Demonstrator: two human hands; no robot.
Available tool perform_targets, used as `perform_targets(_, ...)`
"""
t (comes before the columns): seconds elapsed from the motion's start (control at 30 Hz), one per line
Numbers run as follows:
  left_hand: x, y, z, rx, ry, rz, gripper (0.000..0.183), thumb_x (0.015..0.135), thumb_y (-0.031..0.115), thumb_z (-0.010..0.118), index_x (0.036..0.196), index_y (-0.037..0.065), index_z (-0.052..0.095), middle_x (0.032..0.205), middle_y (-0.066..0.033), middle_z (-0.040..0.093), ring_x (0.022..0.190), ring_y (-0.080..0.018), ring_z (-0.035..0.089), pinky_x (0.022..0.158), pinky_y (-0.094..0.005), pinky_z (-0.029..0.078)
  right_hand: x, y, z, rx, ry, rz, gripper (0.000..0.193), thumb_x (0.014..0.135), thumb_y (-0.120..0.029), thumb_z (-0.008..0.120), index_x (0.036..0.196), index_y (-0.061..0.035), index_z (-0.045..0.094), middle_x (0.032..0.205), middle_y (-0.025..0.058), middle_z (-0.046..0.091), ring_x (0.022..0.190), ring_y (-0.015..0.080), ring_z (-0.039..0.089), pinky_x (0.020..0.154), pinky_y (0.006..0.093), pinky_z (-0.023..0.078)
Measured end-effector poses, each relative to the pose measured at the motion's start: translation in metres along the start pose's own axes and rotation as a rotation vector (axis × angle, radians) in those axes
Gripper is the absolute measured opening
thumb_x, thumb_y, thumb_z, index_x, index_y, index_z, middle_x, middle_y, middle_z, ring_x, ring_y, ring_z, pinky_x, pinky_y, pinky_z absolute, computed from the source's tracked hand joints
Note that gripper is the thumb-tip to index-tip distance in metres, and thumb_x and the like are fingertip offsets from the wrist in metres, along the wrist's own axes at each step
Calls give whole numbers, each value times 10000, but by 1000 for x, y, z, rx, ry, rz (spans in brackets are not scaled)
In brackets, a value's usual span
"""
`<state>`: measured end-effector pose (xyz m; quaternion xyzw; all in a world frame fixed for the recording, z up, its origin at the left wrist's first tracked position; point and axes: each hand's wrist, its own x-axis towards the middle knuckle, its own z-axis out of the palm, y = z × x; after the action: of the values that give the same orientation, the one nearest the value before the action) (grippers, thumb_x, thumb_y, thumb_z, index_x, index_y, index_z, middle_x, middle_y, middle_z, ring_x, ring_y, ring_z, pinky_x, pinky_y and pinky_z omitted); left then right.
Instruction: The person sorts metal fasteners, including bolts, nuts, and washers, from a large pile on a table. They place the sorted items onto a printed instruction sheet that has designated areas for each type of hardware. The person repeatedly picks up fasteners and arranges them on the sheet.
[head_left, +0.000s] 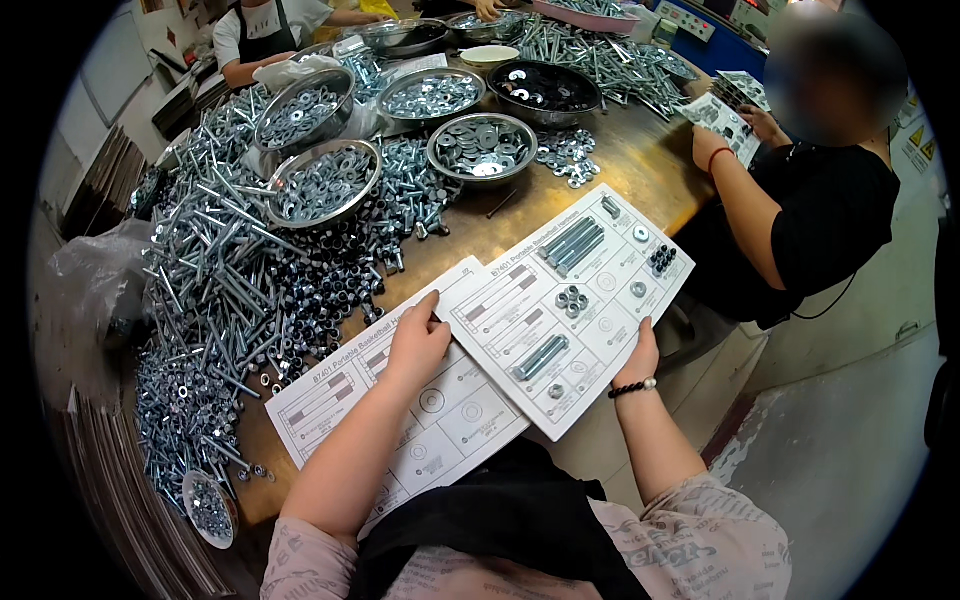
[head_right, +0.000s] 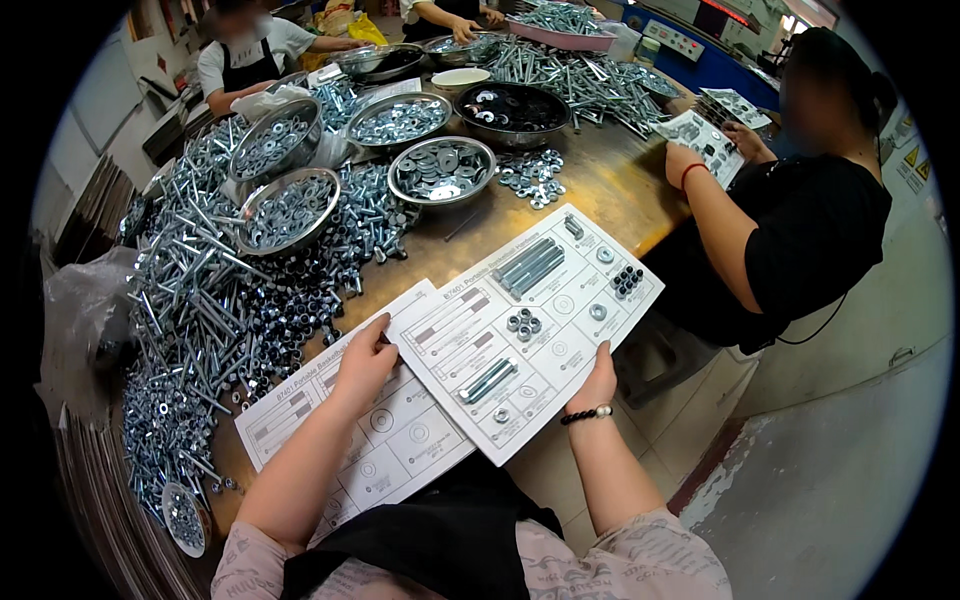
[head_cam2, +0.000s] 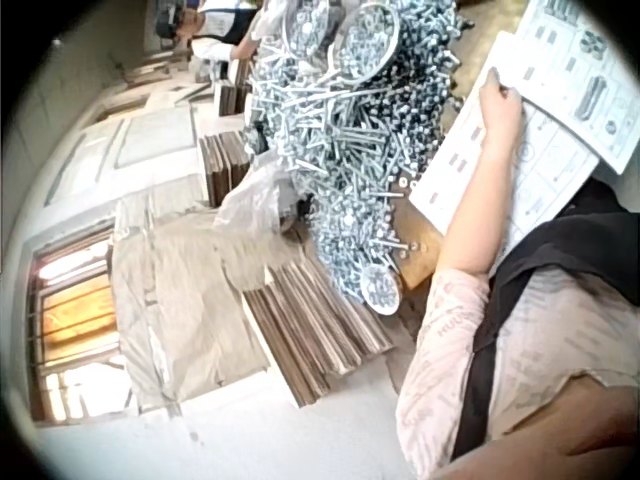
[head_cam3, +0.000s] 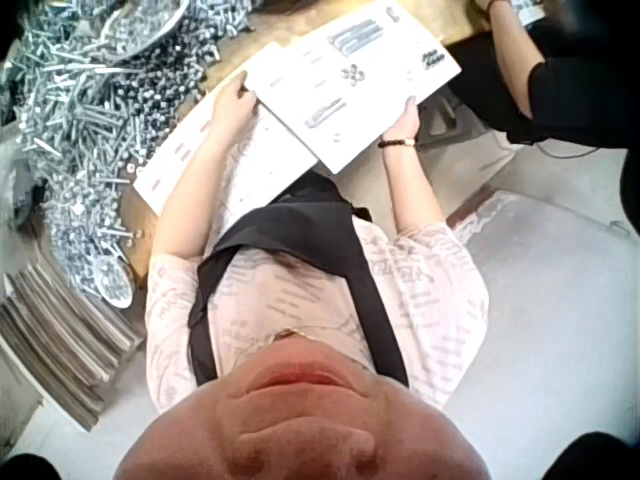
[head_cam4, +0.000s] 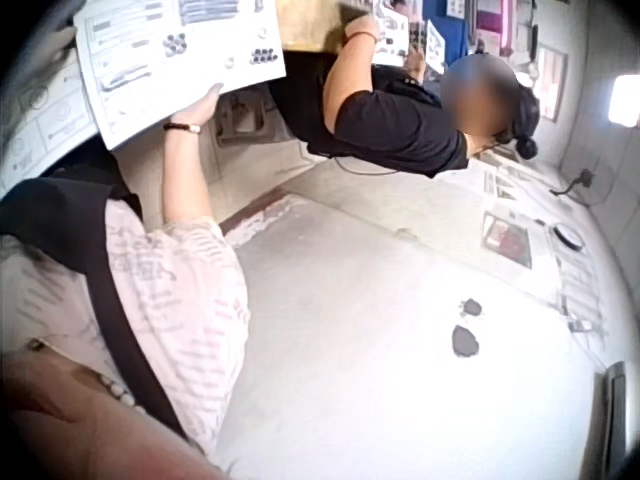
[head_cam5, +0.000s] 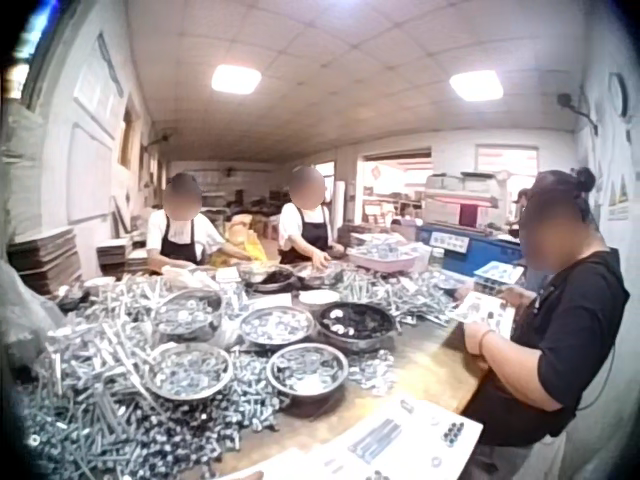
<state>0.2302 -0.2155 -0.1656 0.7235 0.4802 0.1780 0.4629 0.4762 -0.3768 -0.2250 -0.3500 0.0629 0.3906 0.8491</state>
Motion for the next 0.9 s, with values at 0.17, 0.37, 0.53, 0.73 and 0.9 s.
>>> perform_targets(0.17,-8,-27,11,-93,82,265,490,823,27,489,1300,-3,381,1093,-142,514,866,-168,589,745,-268,479,46,-22,-9,68,-76,21,470,959,-320,299,1297,3,353,1308,152,417,1153,316,439,946,416,378)
perform_targets(0.37,-27,-11,13,282,-4,544,504,756,169,606,1224,49,464,1262,-150,459,1135,-314,451,973,-410,353,98,-45,-10,7,-16,-49,468,958,-312,291,1295,7,355,1302,153,424,1157,324,443,948,432,381)
perform_targets(0.53,-27,-13,20,588,44,650,487,760,286,611,1191,84,505,1281,-134,445,1212,-294,388,1016,-443,286,134,-62,-15,-103,64,-97,485,949,-327,312,1292,12,362,1304,147,429,1163,327,439,964,446,366)
perform_targets(0.73,-27,-16,21,580,24,644,492,802,333,568,1218,84,486,1310,-122,418,1246,-257,355,1048,-409,246,142,-75,-23,-324,172,-165,490,925,-325,331,1274,14,393,1289,149,448,1163,330,442,961,434,374)
perform_targets(0.9,-23,-27,5,144,-58,559,436,760,178,595,1166,40,516,1188,-125,521,1101,-282,480,959,-374,360,73,-64,15,-587,378,-721,420,893,-269,476,1221,-12,419,1002,56,509,810,124,482,657,253,414)
